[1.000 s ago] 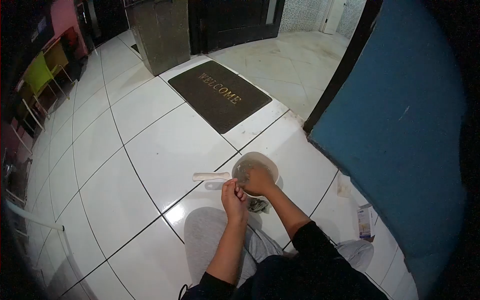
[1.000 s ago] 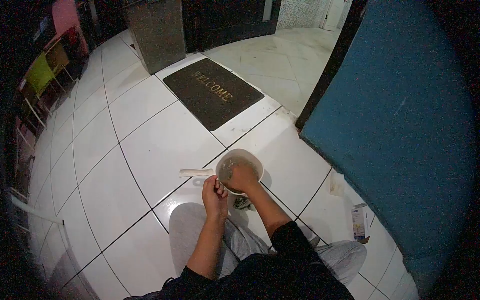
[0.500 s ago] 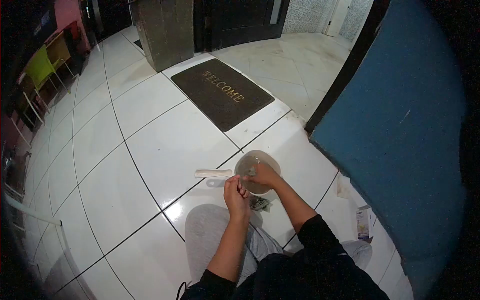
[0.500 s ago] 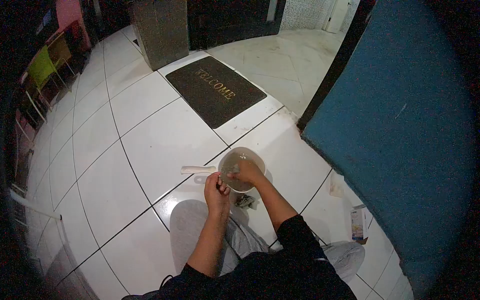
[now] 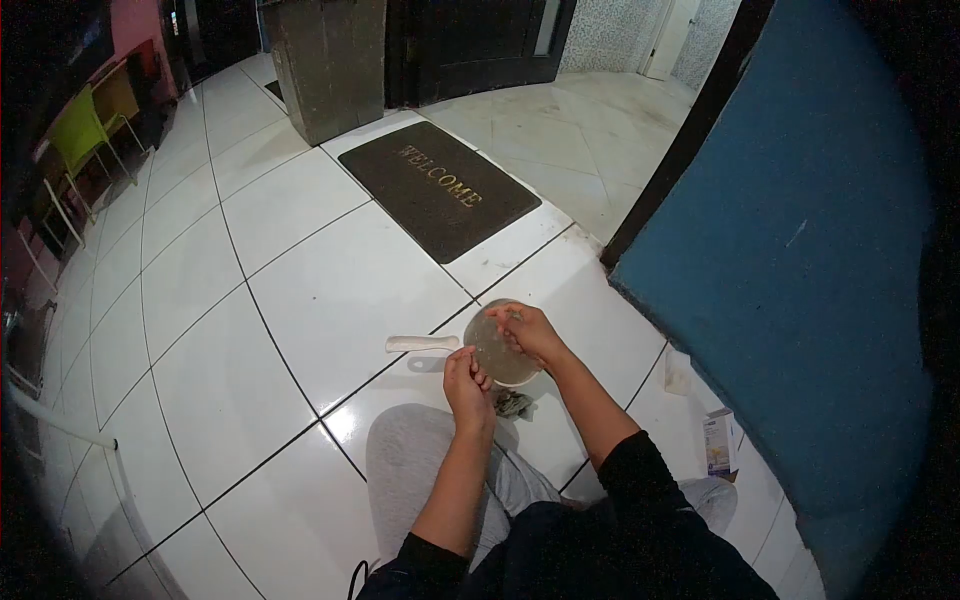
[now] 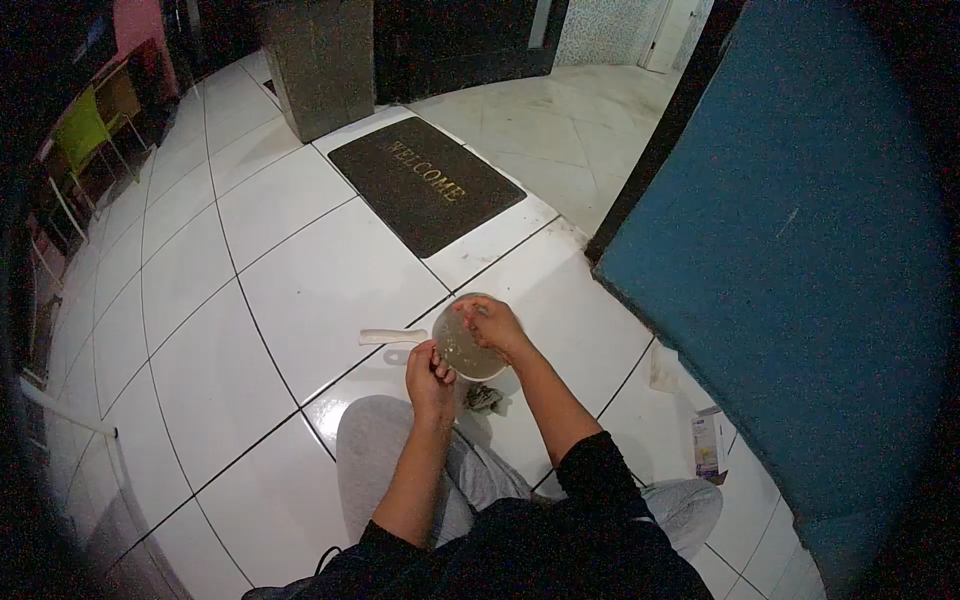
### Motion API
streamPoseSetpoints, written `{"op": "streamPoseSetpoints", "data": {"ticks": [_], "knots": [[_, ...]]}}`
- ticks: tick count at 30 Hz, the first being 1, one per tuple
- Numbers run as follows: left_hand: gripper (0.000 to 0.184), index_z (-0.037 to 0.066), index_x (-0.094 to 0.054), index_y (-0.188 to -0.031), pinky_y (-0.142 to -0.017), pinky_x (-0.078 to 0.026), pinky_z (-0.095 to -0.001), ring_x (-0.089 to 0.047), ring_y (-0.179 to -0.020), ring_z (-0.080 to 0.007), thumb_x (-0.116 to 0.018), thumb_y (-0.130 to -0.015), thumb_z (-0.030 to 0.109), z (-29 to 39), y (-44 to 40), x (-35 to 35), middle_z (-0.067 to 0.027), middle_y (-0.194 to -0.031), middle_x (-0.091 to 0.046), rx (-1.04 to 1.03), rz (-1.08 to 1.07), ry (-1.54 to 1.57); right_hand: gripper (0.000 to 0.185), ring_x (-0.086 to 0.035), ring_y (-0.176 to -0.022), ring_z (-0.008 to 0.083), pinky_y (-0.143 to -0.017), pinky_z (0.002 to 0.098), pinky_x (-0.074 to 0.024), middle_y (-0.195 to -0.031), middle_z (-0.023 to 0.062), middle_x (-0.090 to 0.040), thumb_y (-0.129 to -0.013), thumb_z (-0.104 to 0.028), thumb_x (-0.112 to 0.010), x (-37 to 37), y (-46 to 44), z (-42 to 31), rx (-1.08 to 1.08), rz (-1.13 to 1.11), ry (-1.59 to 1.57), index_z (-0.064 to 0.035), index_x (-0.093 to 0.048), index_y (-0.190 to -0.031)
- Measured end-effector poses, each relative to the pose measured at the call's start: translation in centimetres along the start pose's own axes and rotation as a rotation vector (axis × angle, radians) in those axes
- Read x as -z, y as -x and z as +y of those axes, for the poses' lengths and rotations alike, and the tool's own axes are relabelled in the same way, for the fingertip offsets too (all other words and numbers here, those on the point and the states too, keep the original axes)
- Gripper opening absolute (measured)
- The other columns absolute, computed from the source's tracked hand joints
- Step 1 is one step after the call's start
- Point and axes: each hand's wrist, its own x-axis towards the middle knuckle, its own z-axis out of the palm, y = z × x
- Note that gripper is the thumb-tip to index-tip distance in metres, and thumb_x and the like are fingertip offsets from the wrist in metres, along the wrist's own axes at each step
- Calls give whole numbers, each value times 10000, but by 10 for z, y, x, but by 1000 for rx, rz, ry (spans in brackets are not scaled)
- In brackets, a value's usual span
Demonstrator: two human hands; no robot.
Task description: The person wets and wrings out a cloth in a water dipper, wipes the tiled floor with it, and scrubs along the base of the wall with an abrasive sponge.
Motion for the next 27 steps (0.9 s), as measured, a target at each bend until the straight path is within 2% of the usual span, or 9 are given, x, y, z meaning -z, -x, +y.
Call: {"op": "streamPoseSetpoints", "data": {"ticks": [2, 6, 8, 11, 14, 18, 21, 23, 27], "knots": [[94, 41, -478, -908, -422, -273, -185, -328, -495, -51, -436, -880, 121, -1, -1, 1, 14, -663, -381, -1, -5, 6, 241, -414, -466, 67, -416, 198, -337, -641, 7, -515, -884, -274, -482, -4, 0, 0, -27, 132, 14, -65, -586, -822], [120, 39, -470, -924, -442, -287, -208, -344, -509, -66, -437, -882, 146, -2, -3, 5, 12, -662, -389, 4, -30, -5, 324, -372, -426, 72, -405, 219, -308, -558, -3, -475, -890, -323, -463, -17, -1, -4, -22, 281, 40, -63, -550, -718], [122, 38, -469, -938, -442, -287, -210, -341, -509, -68, -436, -880, 141, -3, -4, 6, 10, -665, -390, 9, -44, -4, 374, -273, -373, 47, -332, 212, -197, -496, -45, -345, -888, -366, -457, -22, -1, -6, 61, 348, 17, -135, -377, -605], [129, 36, -466, -947, -448, -290, -213, -338, -511, -69, -438, -879, 142, -2, -3, 5, 11, -666, -389, 3, -43, 2, 392, -267, -364, 50, -330, 219, -185, -476, -49, -321, -882, -353, -465, -31, 2, -15, 136, 355, -98, -138, -365, -569], [128, 37, -470, -939, -453, -291, -214, -339, -508, -71, -442, -876, 145, 0, -1, 2, 15, -666, -389, 21, -30, -11, 387, -269, -361, 53, -332, 220, -183, -466, -47, -320, -872, -322, -478, -31, -4, -12, 206, 382, -91, -134, -361, -555], [129, 38, -475, -931, -458, -291, -214, -342, -512, -70, -447, -874, 151, 0, 0, 1, 16, -667, -389, 22, -20, -11, 374, -281, -360, 59, -336, 226, -197, -456, -41, -337, -861, -300, -492, -32, -7, -9, 191, 400, -48, -122, -377, -553], [79, 49, -480, -903, -420, -275, -183, -340, -488, -50, -458, -859, 111, -1, 0, 0, 20, -650, -391, 16, -13, 26, 363, -300, -370, 66, -352, 235, -224, -455, -35, -358, -845, -267, -495, -35, -3, -6, 203, 397, -81, -109, -391, -534], [81, 54, -486, -898, -422, -279, -181, -344, -495, -49, -457, -863, 120, -1, -2, 1, 21, -656, -399, 25, -18, 15, 407, -407, -410, 156, -449, 335, -343, -460, 53, -443, -805, -302, -473, -32, -8, 6, 205, 491, 168, -12, -490, -520], [127, 50, -479, -922, -448, -284, -206, -348, -521, -67, -450, -867, 160, -2, -3, 3, 17, -676, -397, 41, -56, -68, 375, -453, -438, 193, -469, 350, -361, -492, 88, -486, -769, -285, -474, -23, -15, 29, 192, 524, 263, 7, -516, -538]]}}
